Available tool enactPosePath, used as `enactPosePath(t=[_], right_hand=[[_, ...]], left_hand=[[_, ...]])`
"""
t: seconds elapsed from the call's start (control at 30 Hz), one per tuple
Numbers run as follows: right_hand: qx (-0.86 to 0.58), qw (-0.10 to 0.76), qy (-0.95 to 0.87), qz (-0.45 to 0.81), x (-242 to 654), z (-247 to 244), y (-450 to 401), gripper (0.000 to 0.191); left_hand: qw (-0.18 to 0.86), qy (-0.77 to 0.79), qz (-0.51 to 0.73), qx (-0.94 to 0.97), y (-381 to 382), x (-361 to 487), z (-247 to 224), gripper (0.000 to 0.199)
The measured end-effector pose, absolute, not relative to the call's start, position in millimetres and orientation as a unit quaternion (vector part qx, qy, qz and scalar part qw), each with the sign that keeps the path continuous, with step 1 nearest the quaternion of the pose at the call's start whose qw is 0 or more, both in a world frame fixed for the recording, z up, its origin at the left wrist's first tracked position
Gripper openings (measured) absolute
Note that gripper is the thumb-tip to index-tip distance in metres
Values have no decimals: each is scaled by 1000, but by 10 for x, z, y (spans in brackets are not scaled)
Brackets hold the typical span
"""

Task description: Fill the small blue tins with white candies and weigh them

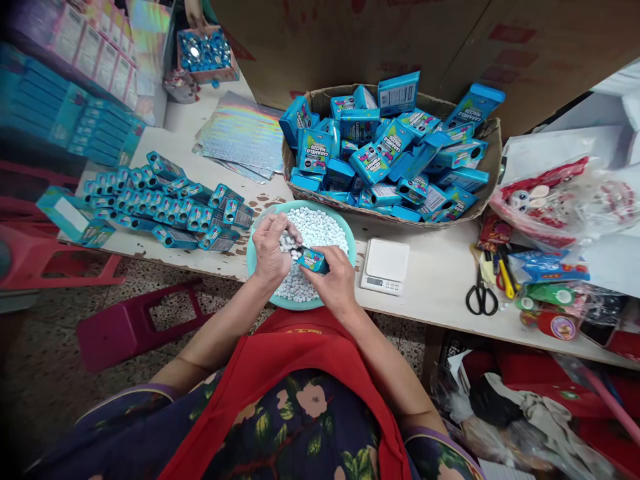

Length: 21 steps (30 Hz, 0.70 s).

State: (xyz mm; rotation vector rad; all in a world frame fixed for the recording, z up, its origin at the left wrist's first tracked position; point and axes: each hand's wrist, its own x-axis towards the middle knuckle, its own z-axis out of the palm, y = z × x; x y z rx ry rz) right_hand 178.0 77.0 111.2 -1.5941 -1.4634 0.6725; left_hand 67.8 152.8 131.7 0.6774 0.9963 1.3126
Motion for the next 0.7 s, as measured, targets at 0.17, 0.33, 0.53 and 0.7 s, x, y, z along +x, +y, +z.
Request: enactPosePath(t=[0.17, 0.33, 0.53, 0.7], right_hand=[[-637, 424, -580, 279, 1794, 1134, 770, 28], [-636, 437, -570, 281, 1806, 1177, 776, 28], [-638, 433, -570, 285, 1812, 1190, 809, 28], [-624, 457, -567, 281, 1820, 1185, 795, 29]], left_hand=[[605, 429, 582, 332, 1483, 704, 1341, 30], [598, 459, 570, 327, 1489, 734, 1420, 37], [597, 469, 565, 323, 1515, 785, 1429, 39], [601, 452, 580, 312, 1518, 800, 1449, 39]])
